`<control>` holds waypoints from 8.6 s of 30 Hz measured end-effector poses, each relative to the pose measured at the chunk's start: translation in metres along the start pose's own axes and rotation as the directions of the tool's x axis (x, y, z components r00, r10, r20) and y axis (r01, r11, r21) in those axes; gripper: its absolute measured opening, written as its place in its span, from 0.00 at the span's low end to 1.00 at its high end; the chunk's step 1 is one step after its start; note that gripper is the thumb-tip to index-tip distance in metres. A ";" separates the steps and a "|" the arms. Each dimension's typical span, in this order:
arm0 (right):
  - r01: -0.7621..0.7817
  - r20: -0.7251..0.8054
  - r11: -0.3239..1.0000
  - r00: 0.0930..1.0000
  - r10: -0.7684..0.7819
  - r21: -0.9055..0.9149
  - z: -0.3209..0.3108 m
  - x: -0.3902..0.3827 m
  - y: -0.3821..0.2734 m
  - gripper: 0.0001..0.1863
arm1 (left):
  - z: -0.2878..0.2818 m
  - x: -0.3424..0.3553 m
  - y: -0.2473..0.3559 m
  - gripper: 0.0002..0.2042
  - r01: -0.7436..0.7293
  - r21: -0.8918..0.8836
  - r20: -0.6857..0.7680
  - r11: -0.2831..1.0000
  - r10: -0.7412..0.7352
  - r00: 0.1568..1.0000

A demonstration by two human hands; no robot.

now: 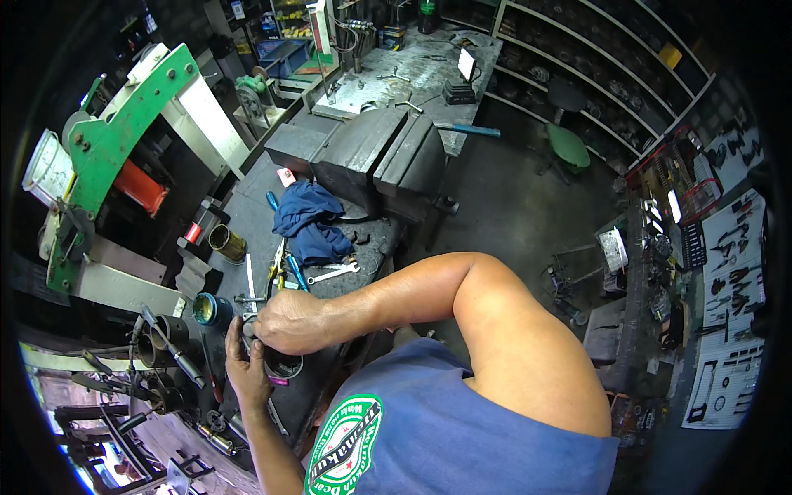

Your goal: The person cleans and assembles small mechanical components on a workbench, using a cloth to wipe parts and a vise to hold a cylindrical object while inserting a pin. The person handles multiple metal parts and tools throughout the process.

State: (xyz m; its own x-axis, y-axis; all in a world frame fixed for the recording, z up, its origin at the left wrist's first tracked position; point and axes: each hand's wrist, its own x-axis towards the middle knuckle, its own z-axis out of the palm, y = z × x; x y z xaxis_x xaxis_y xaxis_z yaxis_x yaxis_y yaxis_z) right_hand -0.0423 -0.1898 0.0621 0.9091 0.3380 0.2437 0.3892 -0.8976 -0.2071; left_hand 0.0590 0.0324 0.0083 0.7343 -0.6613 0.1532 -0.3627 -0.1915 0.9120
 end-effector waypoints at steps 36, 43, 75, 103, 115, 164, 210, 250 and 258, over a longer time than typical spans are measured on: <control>0.063 -0.589 0.862 0.754 0.289 0.503 0.109 0.008 0.019 0.36 | -0.064 -0.265 -0.121 0.25 0.436 -0.026 -0.353 0.900 -0.416 0.838; 0.019 -0.557 0.861 0.771 0.310 0.507 0.109 0.005 0.018 0.35 | -0.093 -0.250 -0.131 0.21 0.383 0.069 -0.294 0.921 -0.348 0.890; -0.009 -0.567 0.875 0.758 0.321 0.484 0.117 0.000 0.017 0.38 | -0.146 -0.312 -0.170 0.13 0.729 0.285 -0.535 0.622 -0.527 0.660; 0.048 -0.592 0.844 0.735 0.332 0.534 0.120 0.009 0.018 0.36 | -0.174 -0.275 -0.273 0.15 0.742 0.349 -0.855 0.573 -0.129 0.502; 0.061 -0.585 0.856 0.755 0.297 0.513 0.108 0.007 0.022 0.37 | -0.053 -0.157 -0.021 0.17 0.465 0.205 -0.852 0.861 -0.077 0.517; 0.160 -0.589 0.801 0.761 0.273 0.577 0.110 0.010 0.021 0.38 | 0.011 -0.031 -0.005 0.12 -0.007 -0.284 -0.305 0.959 -0.083 0.949; 0.138 -0.578 0.803 0.764 0.286 0.580 0.113 0.009 0.020 0.37 | 0.024 -0.031 -0.002 0.11 -0.018 -0.233 -0.359 0.972 -0.069 0.931; 0.175 -0.611 0.816 0.751 0.252 0.552 0.118 0.010 0.026 0.39 | 0.030 -0.034 0.007 0.06 -0.099 -0.034 -0.391 0.994 0.078 0.917; 0.172 -0.605 0.795 0.745 0.282 0.582 0.120 0.010 0.025 0.39 | 0.023 -0.031 0.005 0.09 -0.128 -0.047 -0.378 0.991 0.101 0.920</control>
State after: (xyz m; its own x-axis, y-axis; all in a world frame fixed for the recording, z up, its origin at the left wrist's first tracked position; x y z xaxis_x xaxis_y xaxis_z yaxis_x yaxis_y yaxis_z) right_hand -0.0054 -0.1746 -0.0537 0.6970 -0.1724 0.6960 0.5521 -0.4904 -0.6743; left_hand 0.0213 0.0348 -0.0011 0.8558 -0.3542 0.3770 -0.4265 -0.0708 0.9017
